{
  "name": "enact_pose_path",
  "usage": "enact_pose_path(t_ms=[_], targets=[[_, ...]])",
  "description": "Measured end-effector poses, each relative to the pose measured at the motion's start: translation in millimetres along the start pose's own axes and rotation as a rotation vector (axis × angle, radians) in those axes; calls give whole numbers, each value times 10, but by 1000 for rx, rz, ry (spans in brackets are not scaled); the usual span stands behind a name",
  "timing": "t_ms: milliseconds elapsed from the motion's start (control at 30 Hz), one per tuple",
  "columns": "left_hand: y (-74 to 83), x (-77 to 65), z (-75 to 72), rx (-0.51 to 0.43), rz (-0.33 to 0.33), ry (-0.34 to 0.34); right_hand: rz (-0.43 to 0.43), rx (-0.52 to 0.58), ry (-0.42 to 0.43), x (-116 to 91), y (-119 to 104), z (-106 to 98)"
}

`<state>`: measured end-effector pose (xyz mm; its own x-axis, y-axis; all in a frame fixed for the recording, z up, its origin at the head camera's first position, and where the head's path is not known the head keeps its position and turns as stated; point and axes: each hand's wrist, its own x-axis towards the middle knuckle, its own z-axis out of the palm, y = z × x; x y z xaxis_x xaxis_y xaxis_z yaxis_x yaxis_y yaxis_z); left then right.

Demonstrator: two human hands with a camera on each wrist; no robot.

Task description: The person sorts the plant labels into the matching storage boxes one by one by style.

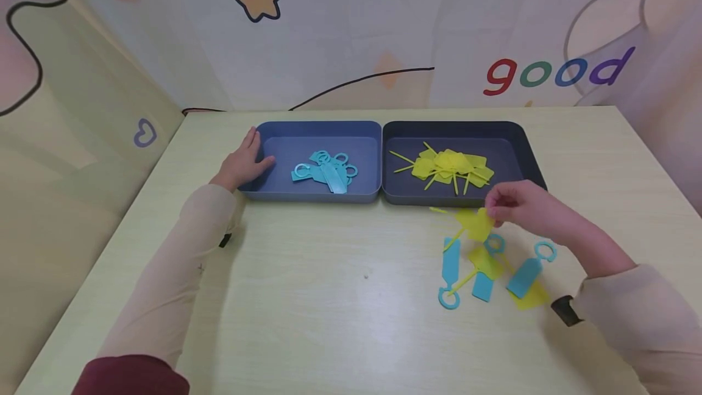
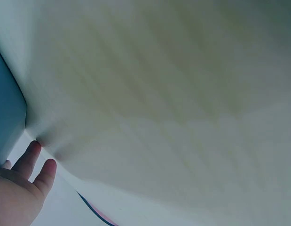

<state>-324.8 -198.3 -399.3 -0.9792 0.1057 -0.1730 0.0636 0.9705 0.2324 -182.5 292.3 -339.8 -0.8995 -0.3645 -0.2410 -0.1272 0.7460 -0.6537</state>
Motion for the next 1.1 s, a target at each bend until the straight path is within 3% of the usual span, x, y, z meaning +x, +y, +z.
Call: enact_pose_path(t_ms=[233,433,733,1100], targets=[[3,31,6,3,-1,-1,65,232,166,269,-8,-258],[26,30,-12,-1,-2,-2,123,351,253,567,99,-295],[31,20,-7,6,4,-8,255,290,307,946,344,-114],[-7,11,13,9,8,0,370,171,373,1046,344,-2]])
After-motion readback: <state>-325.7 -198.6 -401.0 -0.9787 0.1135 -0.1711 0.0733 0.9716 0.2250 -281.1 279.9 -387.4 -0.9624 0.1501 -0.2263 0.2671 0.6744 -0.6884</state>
